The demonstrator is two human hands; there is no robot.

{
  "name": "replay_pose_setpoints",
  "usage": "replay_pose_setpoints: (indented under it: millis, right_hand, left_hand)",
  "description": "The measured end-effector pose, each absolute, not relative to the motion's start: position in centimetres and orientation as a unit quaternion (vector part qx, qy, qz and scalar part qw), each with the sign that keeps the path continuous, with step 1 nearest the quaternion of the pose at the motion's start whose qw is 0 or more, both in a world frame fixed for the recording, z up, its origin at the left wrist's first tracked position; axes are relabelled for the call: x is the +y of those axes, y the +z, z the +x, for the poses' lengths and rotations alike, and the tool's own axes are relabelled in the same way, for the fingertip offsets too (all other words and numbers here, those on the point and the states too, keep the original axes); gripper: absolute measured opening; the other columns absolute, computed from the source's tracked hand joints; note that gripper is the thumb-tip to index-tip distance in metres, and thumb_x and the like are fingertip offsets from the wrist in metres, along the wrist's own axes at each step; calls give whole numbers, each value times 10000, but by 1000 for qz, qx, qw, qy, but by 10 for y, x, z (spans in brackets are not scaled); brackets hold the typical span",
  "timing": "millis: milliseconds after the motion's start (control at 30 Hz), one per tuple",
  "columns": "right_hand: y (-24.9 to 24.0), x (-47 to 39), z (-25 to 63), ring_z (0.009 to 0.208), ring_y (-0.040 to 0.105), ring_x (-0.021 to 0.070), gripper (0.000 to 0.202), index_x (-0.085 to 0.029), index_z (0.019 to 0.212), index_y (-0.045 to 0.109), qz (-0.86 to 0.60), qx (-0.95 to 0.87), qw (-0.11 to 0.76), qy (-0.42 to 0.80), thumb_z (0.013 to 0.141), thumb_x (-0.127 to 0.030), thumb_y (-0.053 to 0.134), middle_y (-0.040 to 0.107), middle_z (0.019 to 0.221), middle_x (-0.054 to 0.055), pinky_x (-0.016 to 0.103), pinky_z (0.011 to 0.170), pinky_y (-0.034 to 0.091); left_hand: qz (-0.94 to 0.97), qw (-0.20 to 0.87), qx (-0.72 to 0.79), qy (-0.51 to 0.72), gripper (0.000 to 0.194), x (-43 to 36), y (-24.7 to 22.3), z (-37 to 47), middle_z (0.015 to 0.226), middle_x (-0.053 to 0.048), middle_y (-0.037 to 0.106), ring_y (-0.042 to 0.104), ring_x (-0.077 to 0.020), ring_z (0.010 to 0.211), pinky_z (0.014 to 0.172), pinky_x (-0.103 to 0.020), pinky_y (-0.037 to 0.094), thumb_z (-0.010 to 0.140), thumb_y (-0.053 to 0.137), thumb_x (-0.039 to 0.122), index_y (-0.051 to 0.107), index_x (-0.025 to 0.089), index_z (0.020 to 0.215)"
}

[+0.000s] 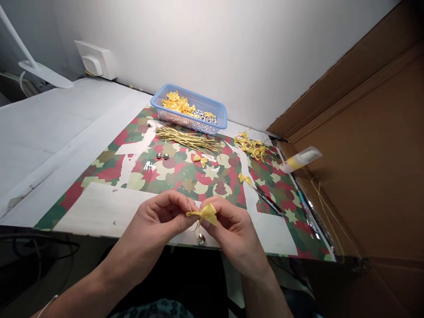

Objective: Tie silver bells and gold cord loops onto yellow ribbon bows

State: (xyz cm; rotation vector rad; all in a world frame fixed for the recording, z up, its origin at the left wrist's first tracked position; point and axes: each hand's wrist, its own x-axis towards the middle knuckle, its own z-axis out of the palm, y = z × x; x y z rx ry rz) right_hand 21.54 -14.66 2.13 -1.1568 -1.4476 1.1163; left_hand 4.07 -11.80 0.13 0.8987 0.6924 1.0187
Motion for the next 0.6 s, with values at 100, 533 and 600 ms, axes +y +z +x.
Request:
replay_pose_setpoints:
  millis: [100,533,600]
  right_hand:
    - [19,-147,213,734,550,145,271,-192,839,690,-479,-602,470,433,980,-421,658,621,809,11,261,652,464]
    - [39,-177,206,804,643,121,171,-192,1042,627,-520,-724,443,95,951,-50,598,649,936,26,215,721,532]
    - [39,-177,201,814,666,138,181,-172,1044,628,-516,-745,420,45,951,-24,581,665,934,51,223,717,536]
  left_hand:
    - [445,697,322,461,47,-119,1,40,881,-8,779,743,-157,847,788,-220,624,900,784,212,775,255,885]
    - [744,276,291,535,369,-131,2,34,1010,-32,762,731,-155,903,829,-245,605,895,587,-84,690,227,1065]
    - [765,262,265,526,363,-132,2,33,1067,-60,747,706,-162,972,885,-254,594,910,567,-92,684,196,1098]
